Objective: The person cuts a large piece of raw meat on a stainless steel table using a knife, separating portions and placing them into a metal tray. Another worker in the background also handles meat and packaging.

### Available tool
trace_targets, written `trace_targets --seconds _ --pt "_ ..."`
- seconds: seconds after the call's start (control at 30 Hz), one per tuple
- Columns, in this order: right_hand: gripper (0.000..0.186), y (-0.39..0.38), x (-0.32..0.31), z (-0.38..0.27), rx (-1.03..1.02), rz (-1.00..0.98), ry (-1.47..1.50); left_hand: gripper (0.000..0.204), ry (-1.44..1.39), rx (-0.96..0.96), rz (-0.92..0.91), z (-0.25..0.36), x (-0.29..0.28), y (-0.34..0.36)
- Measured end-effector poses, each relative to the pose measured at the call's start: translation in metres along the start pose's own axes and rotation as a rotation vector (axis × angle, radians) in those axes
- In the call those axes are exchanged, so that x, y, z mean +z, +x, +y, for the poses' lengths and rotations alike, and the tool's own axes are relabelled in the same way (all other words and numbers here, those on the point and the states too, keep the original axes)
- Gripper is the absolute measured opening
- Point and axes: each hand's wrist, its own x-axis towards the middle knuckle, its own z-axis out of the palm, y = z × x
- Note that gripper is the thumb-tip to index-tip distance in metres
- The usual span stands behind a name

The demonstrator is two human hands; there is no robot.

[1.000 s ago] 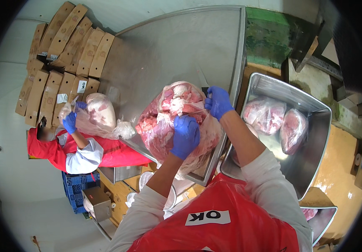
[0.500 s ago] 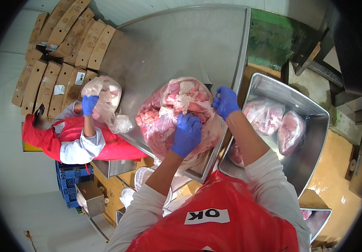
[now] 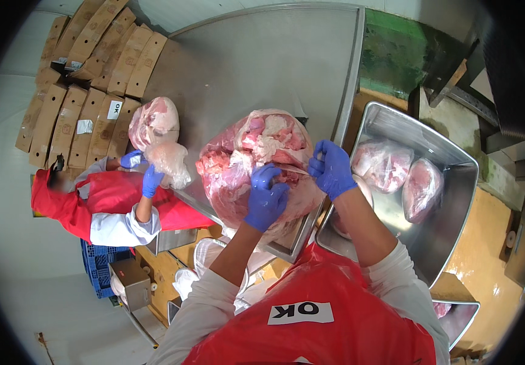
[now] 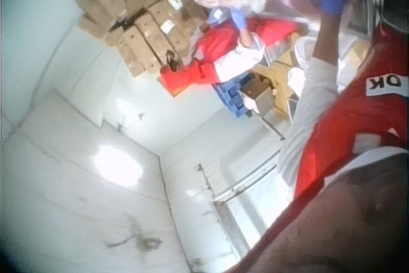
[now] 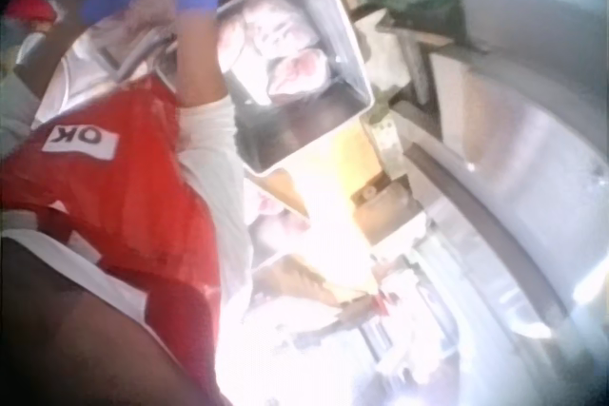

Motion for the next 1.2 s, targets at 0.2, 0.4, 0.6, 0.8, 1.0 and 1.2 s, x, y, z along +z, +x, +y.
trace_targets --seconds 0.2,0.4,0.6,0.8,1.0,1.2 --pt "0.017 -0.028 0.003 0.016 -0.093 -0.276 -0.107 0.035 0.154 -0.045 0.027 0.003 -0.002 -0.02" --pt "0.015 -0.064 0.027 0.034 -0.096 -0.368 -0.089 0.031 0.151 -0.013 0.094 -0.001 0.003 -0.021" --pt "0.013 -0.032 -0.014 0.007 -0.207 -0.257 0.117 0.03 0.092 -0.041 0.078 0.003 -0.002 -0.013" --pt "0.013 -0.037 -0.031 0.023 -0.681 -0.297 -0.534 0.043 -0.055 -0.189 0.157 0.01 0.004 -0.008" --pt "0.038 -0.053 -0.016 0.026 -1.355 -0.206 -1.734 0.06 0.248 -0.278 0.07 0.025 -0.019 0.018" --pt "0.025 -0.051 0.002 0.029 -1.108 -0.062 -2.075 0.056 0.305 -0.265 0.06 0.018 -0.02 0.021"
